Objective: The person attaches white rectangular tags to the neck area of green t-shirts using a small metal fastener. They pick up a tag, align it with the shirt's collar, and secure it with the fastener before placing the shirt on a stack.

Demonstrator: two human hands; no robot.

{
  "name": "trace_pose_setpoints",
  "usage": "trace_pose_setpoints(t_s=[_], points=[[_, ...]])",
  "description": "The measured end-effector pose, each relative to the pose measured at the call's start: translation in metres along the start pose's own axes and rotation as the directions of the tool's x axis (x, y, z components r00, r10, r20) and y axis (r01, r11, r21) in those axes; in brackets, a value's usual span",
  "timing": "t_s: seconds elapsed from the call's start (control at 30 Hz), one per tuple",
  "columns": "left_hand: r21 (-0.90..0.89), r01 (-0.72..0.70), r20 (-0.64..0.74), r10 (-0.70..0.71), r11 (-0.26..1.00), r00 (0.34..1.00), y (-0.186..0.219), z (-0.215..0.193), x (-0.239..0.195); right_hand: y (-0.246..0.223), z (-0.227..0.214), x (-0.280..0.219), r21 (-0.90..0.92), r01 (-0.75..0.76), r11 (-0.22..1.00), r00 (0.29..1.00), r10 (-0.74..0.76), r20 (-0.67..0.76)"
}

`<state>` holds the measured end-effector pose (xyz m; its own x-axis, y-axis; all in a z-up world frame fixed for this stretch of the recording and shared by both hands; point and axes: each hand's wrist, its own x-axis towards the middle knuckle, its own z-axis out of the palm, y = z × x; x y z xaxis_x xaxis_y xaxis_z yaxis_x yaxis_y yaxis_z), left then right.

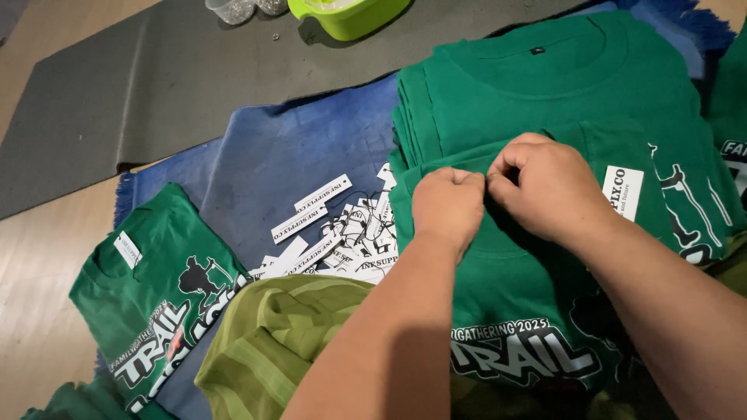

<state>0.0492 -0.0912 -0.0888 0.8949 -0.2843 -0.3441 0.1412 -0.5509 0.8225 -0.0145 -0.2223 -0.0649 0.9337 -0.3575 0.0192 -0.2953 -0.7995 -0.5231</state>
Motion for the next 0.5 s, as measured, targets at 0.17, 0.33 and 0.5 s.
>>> trace_pose_setpoints(t_s=[0.17, 0.33, 0.5], points=[[0.018, 0.01, 0.003, -0.01, 1.0, 1.0, 0.001, -0.003, -0.002, 0.004, -0.001, 0.001, 0.01, 0.008, 1.0, 1.0, -0.008, -0.011], [-0.018, 0.028, 0.004, -0.028, 0.999, 1.0, 0.01, -0.007, -0.012, -0.002, -0.01, -0.004, -0.038, 0.003, 0.999, 1.0, -0.002, 0.019], [-0.135, 0.016, -0.058, -0.025, 0.991, 0.998, 0.019, -0.013, -0.022, 0.004, -0.003, -0.005, 0.007, 0.218, 0.976, 0.969, -0.216, -0.117]])
